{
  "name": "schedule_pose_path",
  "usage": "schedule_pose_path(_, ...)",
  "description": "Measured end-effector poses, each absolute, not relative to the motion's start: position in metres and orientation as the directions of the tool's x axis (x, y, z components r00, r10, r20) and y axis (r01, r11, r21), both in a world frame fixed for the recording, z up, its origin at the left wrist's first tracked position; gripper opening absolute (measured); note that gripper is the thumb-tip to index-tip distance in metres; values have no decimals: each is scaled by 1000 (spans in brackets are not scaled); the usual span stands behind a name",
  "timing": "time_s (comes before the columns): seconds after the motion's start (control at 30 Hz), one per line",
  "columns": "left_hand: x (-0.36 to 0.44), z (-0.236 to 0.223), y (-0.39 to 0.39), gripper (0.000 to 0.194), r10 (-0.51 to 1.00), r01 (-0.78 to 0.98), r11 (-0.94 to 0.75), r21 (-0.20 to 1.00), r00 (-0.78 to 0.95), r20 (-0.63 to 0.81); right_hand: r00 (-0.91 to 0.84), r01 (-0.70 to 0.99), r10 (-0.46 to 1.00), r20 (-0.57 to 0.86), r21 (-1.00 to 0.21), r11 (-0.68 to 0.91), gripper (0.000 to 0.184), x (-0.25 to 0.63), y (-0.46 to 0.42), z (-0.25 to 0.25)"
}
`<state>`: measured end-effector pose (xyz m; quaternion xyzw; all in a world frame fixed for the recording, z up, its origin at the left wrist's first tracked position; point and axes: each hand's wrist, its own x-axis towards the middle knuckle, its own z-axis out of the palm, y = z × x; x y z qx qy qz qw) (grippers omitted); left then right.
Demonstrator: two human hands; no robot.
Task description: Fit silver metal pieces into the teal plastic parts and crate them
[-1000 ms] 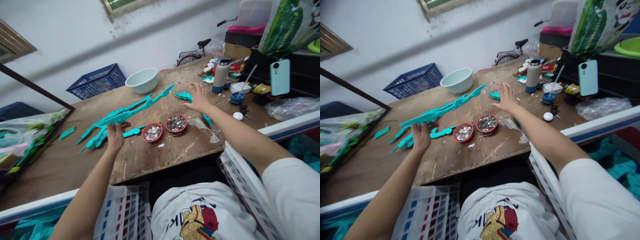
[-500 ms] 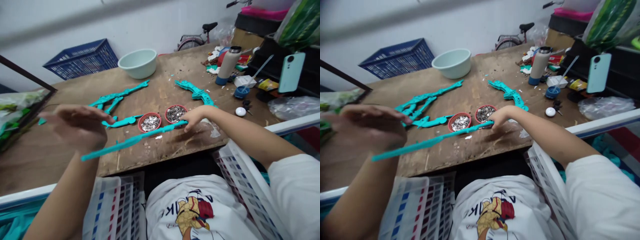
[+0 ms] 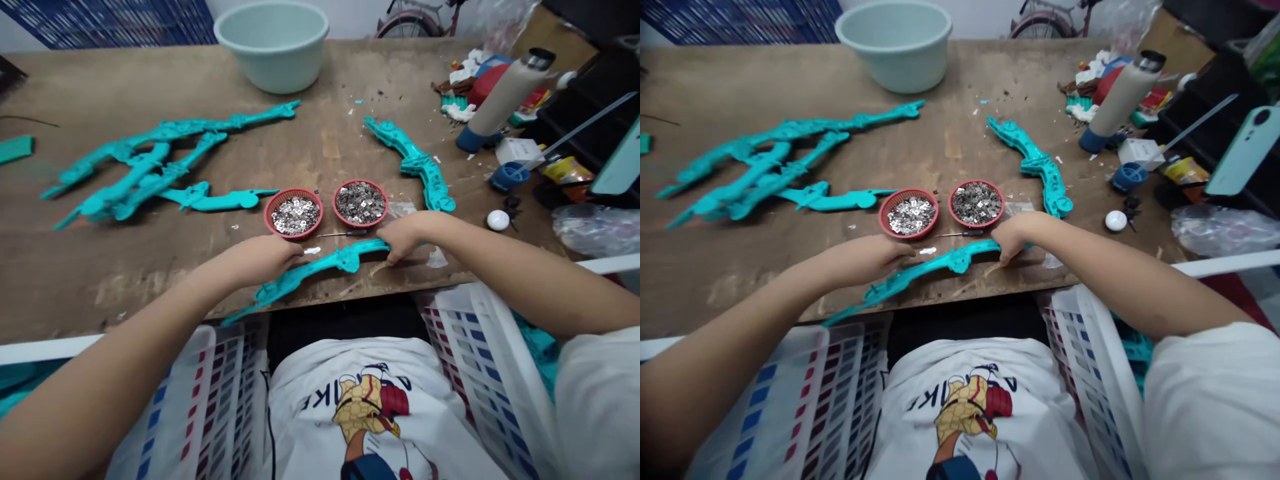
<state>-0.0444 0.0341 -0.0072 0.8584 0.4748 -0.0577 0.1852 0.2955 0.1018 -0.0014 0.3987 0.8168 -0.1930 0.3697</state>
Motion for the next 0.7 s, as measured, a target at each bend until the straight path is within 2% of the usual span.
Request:
schedule_pose_path(0.1, -30, -18, 31, 38, 790, 862, -500, 82, 493, -364, -395, 802, 514, -762, -13, 597, 62, 294, 98, -3)
schedule_pose_path(0.17, -15, -16, 27, 46, 790, 853, -519, -54, 454, -412, -406, 789, 472, -783, -40, 613, 57, 290, 94, -4)
schedule_pose_path(0.23, -1, -12, 24, 58, 777, 831, -539, -134, 429, -461, -418, 776, 435, -797, -65, 627, 51, 286, 90, -4)
schedule_pose_path(0.3, 6, -9, 24, 62, 765, 817, -554, -159, 425, -483, -429, 770, 425, -797, -76, 634, 49, 283, 88, -3)
schedule_pose_path(0.43, 1, -10, 31, 53, 765, 800, -572, -180, 442, -468, -439, 752, 449, -779, -44, 658, 46, 285, 92, 4)
schedule_pose_path(0.5, -5, -12, 37, 54, 751, 791, -588, -170, 455, -479, -433, 763, 476, -765, -30, 646, 51, 291, 99, 10)
schedule_pose_path(0.57, -10, -14, 41, 53, 742, 795, -589, -143, 462, -486, -477, 785, 554, -682, -47, 617, 54, 300, 110, 15)
schedule_pose_path(0.67, -15, -16, 44, 45, 748, 804, -576, -145, 447, -490, -584, 795, 715, -383, -95, 599, 36, 311, 128, 11)
schedule_pose_path(0.7, -16, -15, 44, 43, 748, 801, -578, -155, 444, -492, -603, 792, 743, -289, -106, 601, 35, 313, 134, 7)
